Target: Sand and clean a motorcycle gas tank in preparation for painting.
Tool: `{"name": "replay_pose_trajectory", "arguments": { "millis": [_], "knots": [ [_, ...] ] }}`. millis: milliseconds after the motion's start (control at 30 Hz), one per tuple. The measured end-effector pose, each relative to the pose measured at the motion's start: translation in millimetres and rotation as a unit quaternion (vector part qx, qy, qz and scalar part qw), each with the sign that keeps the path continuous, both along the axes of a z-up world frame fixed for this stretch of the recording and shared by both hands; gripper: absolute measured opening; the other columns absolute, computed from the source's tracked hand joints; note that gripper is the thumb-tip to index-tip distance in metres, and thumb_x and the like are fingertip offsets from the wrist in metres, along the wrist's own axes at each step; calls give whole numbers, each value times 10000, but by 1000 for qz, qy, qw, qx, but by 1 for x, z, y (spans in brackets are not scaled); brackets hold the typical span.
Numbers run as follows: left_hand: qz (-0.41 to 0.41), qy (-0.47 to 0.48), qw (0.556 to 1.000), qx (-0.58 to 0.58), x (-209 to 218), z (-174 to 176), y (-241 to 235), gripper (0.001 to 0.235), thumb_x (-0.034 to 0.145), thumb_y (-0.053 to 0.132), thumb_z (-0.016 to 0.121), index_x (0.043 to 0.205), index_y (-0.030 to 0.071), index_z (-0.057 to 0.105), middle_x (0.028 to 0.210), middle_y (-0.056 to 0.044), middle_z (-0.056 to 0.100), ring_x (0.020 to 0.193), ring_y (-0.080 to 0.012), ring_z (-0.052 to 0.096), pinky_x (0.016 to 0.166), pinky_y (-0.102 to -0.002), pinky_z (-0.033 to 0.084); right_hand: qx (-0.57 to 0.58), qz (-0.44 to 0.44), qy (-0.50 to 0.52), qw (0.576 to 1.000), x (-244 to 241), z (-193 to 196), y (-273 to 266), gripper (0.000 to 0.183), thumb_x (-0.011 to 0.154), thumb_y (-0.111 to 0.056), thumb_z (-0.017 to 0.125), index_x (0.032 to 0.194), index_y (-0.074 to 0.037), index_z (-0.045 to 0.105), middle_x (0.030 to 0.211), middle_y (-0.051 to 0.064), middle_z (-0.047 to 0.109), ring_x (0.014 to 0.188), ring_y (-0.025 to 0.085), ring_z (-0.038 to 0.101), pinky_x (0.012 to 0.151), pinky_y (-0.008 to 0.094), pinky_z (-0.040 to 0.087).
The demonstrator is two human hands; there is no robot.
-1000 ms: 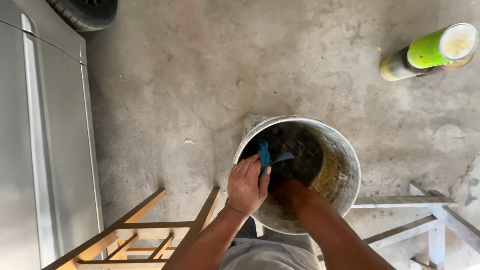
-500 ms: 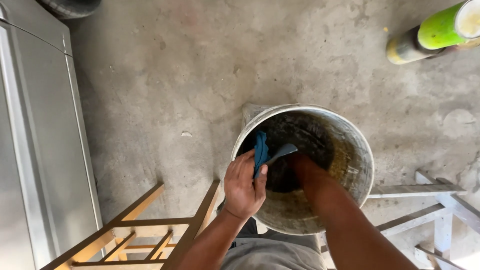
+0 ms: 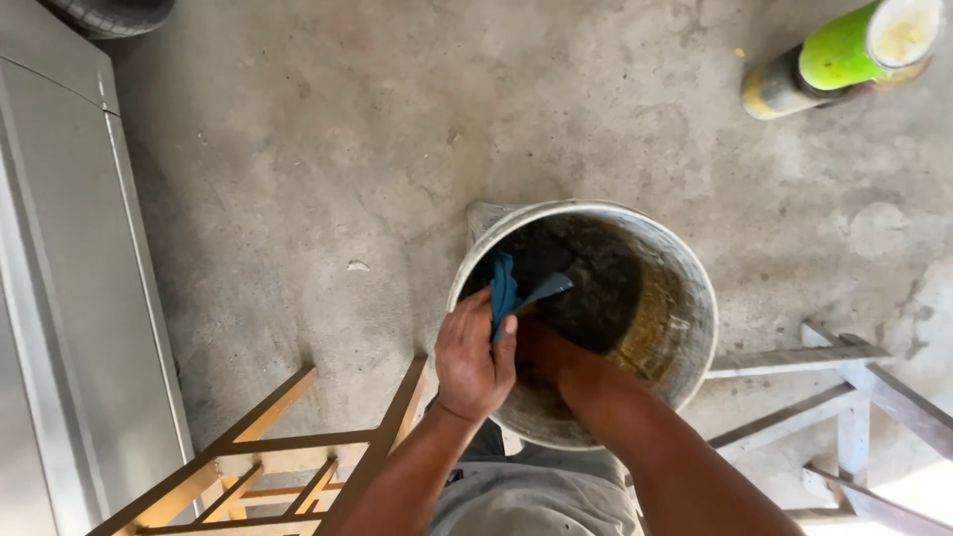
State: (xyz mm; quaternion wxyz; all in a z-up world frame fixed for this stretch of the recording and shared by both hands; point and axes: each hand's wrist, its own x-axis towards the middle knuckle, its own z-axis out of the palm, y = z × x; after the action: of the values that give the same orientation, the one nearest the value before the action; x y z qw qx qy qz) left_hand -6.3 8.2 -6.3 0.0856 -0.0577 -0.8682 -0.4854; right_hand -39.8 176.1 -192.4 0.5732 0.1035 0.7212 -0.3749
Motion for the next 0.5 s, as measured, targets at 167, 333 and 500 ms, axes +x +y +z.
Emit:
{"name": "replay_pose_trajectory", "arguments": {
  "millis": [167, 333, 500],
  "knots": [
    [-7, -4, 1000, -15, -2, -5, 0, 195, 1025, 137, 639, 1116, -33, 613, 1179, -231, 679, 1030, -406, 668, 857, -479, 537, 6, -40, -16, 999, 12, 35, 19, 449, 823, -145, 756, 1263, -104, 677, 1146, 111, 736, 1010, 243, 697, 886, 426, 574],
    [-14, 15, 997, -69, -6, 0, 3, 221, 1042, 170, 608, 1134, -30, 620, 1199, -233, 675, 1044, -417, 660, 878, -497, 526, 12, -87, -23, 996, 31, 88, 44, 459, 818, -136, 767, 1265, -101, 671, 1132, 106, 742, 996, 232, 701, 875, 420, 580],
    [59, -133, 989, 9, -8, 5, 9, 230, 1042, 242, 579, 1090, 31, 660, 883, -196, 685, 786, -378, 652, 693, -467, 498, -249, -337, -25, 908, 52, 146, 69, 428, 852, -107, 752, 1263, 0, 702, 1163, 151, 767, 1049, 244, 730, 951, 387, 571]
  ]
}}
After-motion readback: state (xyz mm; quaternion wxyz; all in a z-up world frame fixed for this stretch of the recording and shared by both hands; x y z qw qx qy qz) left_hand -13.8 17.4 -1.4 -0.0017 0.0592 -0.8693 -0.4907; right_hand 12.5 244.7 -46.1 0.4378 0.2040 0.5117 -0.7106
